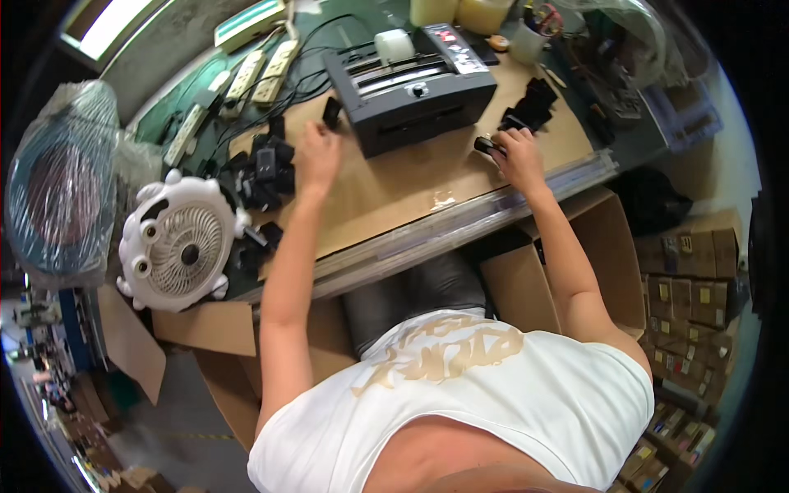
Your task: Manually inspecting and assembling small electronic parts at a workstation.
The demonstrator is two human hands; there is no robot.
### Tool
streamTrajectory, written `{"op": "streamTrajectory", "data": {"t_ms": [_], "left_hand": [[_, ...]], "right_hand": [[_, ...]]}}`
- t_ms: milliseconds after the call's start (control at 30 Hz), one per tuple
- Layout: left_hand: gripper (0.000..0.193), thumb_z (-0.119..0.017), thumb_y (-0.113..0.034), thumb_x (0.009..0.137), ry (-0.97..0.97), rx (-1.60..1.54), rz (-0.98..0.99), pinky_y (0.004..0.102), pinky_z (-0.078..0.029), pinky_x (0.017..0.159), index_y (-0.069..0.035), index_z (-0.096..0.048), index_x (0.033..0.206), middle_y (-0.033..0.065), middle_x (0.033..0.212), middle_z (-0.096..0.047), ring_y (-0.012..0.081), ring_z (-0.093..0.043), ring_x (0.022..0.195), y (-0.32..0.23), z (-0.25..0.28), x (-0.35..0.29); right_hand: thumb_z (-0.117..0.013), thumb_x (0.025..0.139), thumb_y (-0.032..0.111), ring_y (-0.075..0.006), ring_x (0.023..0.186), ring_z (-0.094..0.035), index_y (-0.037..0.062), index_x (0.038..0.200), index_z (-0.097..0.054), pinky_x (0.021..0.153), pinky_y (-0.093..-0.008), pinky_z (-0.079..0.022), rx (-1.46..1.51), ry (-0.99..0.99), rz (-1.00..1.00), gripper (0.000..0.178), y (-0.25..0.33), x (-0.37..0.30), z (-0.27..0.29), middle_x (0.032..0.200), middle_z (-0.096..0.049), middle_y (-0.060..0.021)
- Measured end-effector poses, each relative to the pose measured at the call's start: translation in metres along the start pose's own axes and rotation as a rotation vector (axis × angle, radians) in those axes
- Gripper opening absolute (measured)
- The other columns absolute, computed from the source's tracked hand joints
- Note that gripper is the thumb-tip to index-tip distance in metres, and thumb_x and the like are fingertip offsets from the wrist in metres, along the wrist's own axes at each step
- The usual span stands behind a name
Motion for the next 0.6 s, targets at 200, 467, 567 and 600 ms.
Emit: {"op": "streamTrajectory", "data": {"t_ms": [200, 467, 567, 600], "left_hand": [[0.035, -0.062, -0.026, 0.087, -0.236, 0.248, -0.471, 0.0468, -0.051, 0.078, -0.002, -0.057, 0.112, 0.019, 0.104, -0.061, 0.0395, -0.06, 0.083, 0.034, -0.022, 0.041], [0.022, -0.051, -0.021, 0.092, 0.159, -0.206, 0.228, 0.0388, -0.054, 0.067, -0.002, -0.057, 0.102, 0.0181, 0.109, -0.063, 0.0304, -0.066, 0.078, 0.031, 0.012, 0.006], [0.019, -0.039, -0.016, 0.093, 0.233, -0.89, 0.336, 0.0283, -0.054, 0.062, -0.005, -0.051, 0.104, 0.0197, 0.111, -0.064, 0.0222, -0.065, 0.076, 0.0, 0.042, -0.035], [0.019, -0.039, -0.016, 0.093, 0.228, -0.886, 0.352, 0.0283, -0.054, 0.062, -0.005, -0.051, 0.104, 0.0197, 0.111, -0.064, 0.0222, -0.065, 0.076, -0.007, 0.051, -0.047]], "right_hand": [[-0.07, 0.084, 0.021, -0.0284, 0.099, -0.055, 0.0114, 0.108, -0.069, 0.088, -0.0356, -0.046, 0.186, -0.353, -0.072, 0.026, 0.016, 0.044, 0.039, 0.111, -0.06, -0.0079], [-0.066, 0.089, 0.031, -0.0297, 0.104, -0.055, 0.0149, 0.108, -0.071, 0.093, -0.0383, -0.043, 0.074, -0.503, 0.021, 0.025, 0.015, 0.114, -0.003, 0.115, -0.06, -0.0091], [-0.065, 0.09, 0.032, -0.0291, 0.102, -0.055, 0.0138, 0.106, -0.071, 0.092, -0.0381, -0.044, 0.105, -0.521, 0.029, 0.025, 0.017, 0.104, -0.007, 0.112, -0.061, -0.0084], [-0.064, 0.09, 0.032, -0.0284, 0.1, -0.055, 0.0127, 0.105, -0.071, 0.091, -0.0374, -0.044, 0.138, -0.566, 0.037, 0.025, 0.019, 0.101, 0.0, 0.109, -0.062, -0.0079]]}}
Point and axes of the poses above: each hand's wrist, its own x-axis towards the middle knuckle, its own z-axis out of the back of the hand, y = z × x, the point moved 3 cm from there along x, towards the middle knuckle
